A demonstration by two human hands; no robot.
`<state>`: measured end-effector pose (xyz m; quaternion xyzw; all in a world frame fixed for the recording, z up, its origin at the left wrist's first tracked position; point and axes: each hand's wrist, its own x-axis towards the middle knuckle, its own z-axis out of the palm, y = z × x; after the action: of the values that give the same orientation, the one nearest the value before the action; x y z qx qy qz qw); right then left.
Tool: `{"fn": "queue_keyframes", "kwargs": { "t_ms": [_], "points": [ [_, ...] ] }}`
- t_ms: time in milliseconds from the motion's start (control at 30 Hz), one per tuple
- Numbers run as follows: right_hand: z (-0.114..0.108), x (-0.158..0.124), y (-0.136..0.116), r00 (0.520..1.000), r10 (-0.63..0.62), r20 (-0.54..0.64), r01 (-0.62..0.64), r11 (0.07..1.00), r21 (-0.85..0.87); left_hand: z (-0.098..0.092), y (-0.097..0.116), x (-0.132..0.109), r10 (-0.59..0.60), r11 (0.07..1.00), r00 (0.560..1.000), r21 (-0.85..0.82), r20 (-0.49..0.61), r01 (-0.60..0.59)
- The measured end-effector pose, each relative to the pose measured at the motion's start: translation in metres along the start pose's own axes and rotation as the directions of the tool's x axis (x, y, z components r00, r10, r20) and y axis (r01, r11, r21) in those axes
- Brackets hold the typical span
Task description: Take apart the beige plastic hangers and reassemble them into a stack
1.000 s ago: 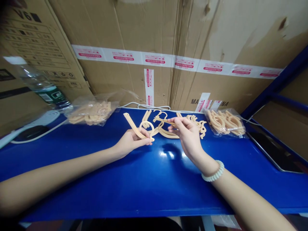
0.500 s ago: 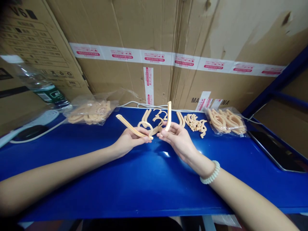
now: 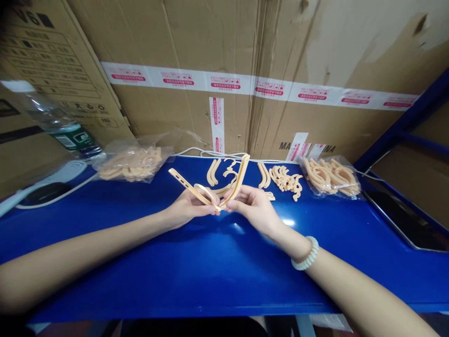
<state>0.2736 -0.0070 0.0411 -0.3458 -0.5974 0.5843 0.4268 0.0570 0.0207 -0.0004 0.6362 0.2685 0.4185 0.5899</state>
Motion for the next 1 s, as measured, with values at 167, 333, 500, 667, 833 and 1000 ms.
{"fn": "queue_keyframes", "kwargs": {
  "t_ms": [167,333,500,667,833,1000],
  "points": [
    [-0.0012,0.0011,-0.0027,0.994,-0.015,0.106,0.017,1.0,-0.023,0.0004,0.0037,-0.0009,-0.022,0.999,0.999,0.027,0.046,0.021],
    [-0.0016,0.0003,-0.0022,0.995,-0.027,0.097,0.031,0.999,-0.04,0.0014,0.0046,-0.0013,-0.007,1.0,0.999,0.001,0.04,0.007],
    [0.0009,-0.0004,0.0013,0.998,-0.021,0.063,0.023,0.999,-0.028,0.0009,0.0038,-0.0017,0.016,0.999,1.0,0.031,0.025,-0.017],
    [0.0029,-0.0003,0.0033,0.999,-0.033,0.018,0.033,0.999,-0.023,0.0015,0.0048,-0.0006,0.024,0.999,1.0,0.031,0.014,-0.025],
    [0.0034,-0.0008,0.004,0.999,-0.048,-0.024,0.046,0.996,-0.072,0.0031,0.0044,-0.0008,0.003,0.999,0.999,0.04,-0.036,-0.002],
    [0.007,-0.0031,0.0036,0.994,-0.096,-0.059,0.086,0.985,-0.147,0.0037,0.0033,-0.0007,-0.002,0.996,0.995,0.089,-0.096,0.011]
  ]
}}
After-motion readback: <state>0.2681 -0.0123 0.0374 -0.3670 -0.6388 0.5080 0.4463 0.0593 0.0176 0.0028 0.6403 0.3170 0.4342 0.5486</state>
